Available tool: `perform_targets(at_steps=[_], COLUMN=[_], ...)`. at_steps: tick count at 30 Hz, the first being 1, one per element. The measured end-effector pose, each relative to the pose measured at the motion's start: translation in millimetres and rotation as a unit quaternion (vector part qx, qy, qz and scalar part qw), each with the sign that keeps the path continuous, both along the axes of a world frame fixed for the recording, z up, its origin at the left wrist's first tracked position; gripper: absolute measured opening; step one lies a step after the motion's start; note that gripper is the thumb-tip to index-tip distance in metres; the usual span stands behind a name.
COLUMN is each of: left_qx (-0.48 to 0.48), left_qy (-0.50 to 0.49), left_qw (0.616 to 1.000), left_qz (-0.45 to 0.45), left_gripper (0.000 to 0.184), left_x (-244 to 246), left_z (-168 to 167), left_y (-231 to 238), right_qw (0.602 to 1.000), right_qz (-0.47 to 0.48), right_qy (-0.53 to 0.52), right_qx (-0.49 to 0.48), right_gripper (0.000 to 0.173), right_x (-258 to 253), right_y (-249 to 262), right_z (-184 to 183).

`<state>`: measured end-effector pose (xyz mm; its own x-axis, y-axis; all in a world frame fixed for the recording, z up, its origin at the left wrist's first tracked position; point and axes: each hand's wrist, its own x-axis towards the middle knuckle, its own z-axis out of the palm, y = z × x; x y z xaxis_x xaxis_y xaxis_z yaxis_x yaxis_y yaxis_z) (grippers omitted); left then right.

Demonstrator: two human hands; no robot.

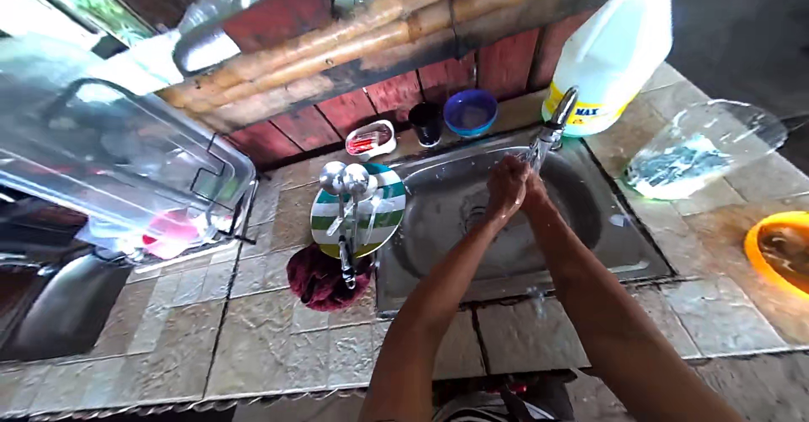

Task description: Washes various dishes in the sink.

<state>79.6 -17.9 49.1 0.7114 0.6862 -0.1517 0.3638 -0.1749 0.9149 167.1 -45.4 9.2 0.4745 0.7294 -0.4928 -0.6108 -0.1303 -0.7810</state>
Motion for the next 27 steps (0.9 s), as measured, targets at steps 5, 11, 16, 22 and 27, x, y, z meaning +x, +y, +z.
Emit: perform_targets(at_steps=[5, 11, 16, 22, 27], left_qx=[-0.135, -0.301, -0.029, 0.269, 0.264], left_qy=[0.021, -0.102, -0.022, 0.313, 0.376], left_qw=[0.99, 0.937, 0.999, 0.885, 0.873], left_qz=[0.019, 0.143, 0.016, 0.214, 0.166], left_gripper=[0.037, 0.055, 0.039, 0.045, 0.05], left_x=[-11.1, 13.6, -41.3, -139.2, -154.4], left_z=[-46.9, -66.8, -28.4, -24.2, -35.6], left_y=[31.9, 34.4, 51.9, 96.6, 97.8], right_qw=[0.983, 0.969, 0.984, 0.985, 0.972], right_qz=[-0.111, -0.035, -0.1, -0.099, -0.098], right_qy=[-0.056, -0.242, -0.145, -0.02, -0.065], right_qx=[0.137, 0.029, 0.01, 0.137, 0.205], right_gripper=[0.035, 0.037, 0.033, 0.032, 0.025], right_x=[-39.0, -50.0, -4.9, 39.9, 36.3], right_y=[43.6, 7.7, 4.4, 8.8, 26.2], right_z=[-94.9, -73.7, -55.9, -46.1, -35.0])
